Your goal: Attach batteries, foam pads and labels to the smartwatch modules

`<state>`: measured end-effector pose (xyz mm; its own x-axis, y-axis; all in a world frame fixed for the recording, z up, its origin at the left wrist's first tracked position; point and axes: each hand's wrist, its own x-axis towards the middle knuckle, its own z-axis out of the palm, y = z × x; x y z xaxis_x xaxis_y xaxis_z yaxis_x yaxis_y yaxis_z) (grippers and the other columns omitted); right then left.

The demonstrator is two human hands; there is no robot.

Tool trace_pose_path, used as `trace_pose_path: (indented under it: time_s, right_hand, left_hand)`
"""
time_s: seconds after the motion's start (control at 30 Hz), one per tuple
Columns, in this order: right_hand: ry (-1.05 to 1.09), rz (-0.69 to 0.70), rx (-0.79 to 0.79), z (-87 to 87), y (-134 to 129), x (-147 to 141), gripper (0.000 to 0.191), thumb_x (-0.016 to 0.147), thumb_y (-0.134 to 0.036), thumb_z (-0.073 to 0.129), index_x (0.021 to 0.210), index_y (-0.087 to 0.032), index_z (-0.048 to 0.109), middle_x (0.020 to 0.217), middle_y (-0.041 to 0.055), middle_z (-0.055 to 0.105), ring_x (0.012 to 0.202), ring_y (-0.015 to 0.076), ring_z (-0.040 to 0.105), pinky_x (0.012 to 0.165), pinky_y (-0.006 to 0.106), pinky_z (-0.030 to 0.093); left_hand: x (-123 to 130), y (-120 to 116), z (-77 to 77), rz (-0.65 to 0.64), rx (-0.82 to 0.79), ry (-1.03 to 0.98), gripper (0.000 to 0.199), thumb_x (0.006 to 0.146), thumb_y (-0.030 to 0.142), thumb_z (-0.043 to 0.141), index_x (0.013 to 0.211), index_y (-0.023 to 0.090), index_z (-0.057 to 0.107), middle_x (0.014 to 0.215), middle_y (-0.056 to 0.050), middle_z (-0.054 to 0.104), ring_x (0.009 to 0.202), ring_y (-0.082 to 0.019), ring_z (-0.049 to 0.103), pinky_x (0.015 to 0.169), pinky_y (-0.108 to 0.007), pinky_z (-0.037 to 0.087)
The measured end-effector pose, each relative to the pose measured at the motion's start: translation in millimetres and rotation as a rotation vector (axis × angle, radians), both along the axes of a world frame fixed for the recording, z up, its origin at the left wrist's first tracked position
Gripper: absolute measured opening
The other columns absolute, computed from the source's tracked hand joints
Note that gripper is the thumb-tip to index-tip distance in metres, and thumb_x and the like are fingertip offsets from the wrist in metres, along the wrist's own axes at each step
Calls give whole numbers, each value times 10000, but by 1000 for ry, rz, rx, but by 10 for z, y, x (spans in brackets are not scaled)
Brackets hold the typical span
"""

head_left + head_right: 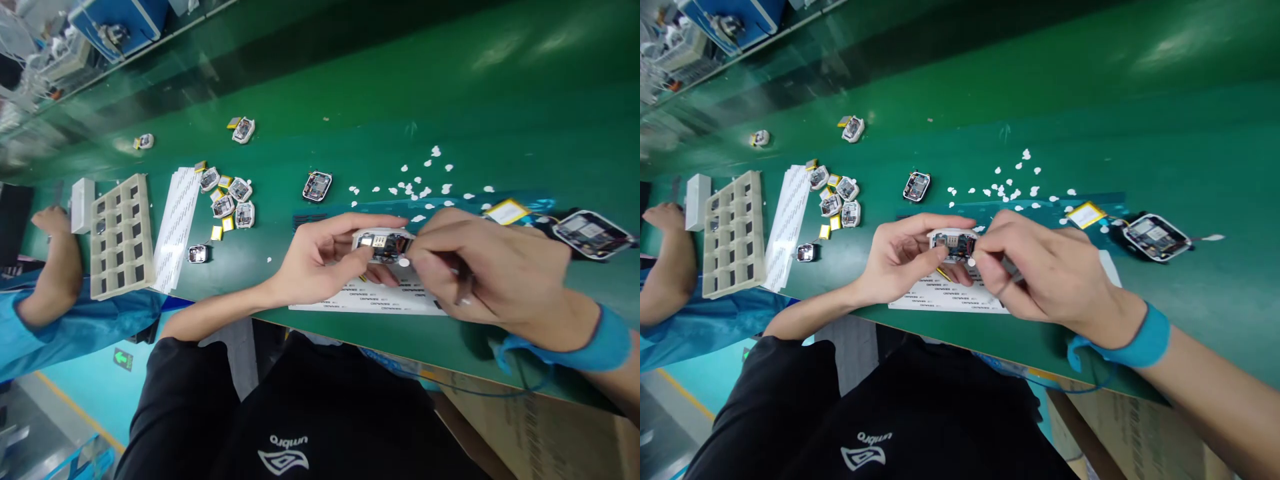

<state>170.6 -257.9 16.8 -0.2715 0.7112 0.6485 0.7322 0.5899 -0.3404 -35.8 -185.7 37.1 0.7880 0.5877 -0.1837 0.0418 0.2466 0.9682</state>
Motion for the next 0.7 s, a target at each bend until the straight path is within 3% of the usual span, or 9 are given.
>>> trace_pose_path:
  time_s: [0.1, 0.2, 0.4, 0.63, 0.7]
  right_hand:
    - [-47, -78, 7, 30, 15, -33, 121, 1045, -295, 611, 995, -233, 519, 766, -33, 666, 553, 46, 557, 462, 206, 383]
    - [-63, -155, 21, 37, 14, -72, 135, 1021, -244, 657, 1107, -213, 557, 787, -31, 704, 571, 35, 594, 463, 201, 375]
    - [-92, -139, 14, 47, -48, -53, 277, 968, -169, 718, 1213, -221, 599, 898, -1, 767, 670, 82, 683, 484, 226, 421]
    - [-112, -108, -77, 33, -100, -69, 340, 941, -101, 694, 1240, -248, 630, 1030, 0, 788, 812, 139, 749, 560, 254, 500]
    - [-67, -97, -89, 44, -98, -86, 336, 943, -113, 698, 1233, -265, 620, 1020, -2, 781, 776, 137, 735, 570, 256, 502]
  left_hand:
    - [-8, -19, -26, 49, 18, -12, 295, 989, 334, 661, 1253, 206, 696, 979, -36, 811, 837, -201, 825, 821, -363, 709]
    - [2, -33, -41, 86, 35, 6, 272, 988, 303, 653, 1238, 209, 707, 900, -20, 807, 806, -197, 826, 776, -339, 707]
    - [19, -40, -34, 117, -29, -37, 250, 987, 228, 619, 1219, 208, 710, 848, -9, 808, 823, -204, 836, 792, -340, 712]
    - [38, 31, -32, 119, -56, 26, 220, 983, 280, 635, 1174, 206, 717, 782, 3, 790, 785, -191, 832, 727, -297, 710]
    - [44, 53, -23, 109, -93, 40, 206, 985, 292, 626, 1143, 195, 716, 765, 2, 783, 756, -190, 829, 698, -289, 705]
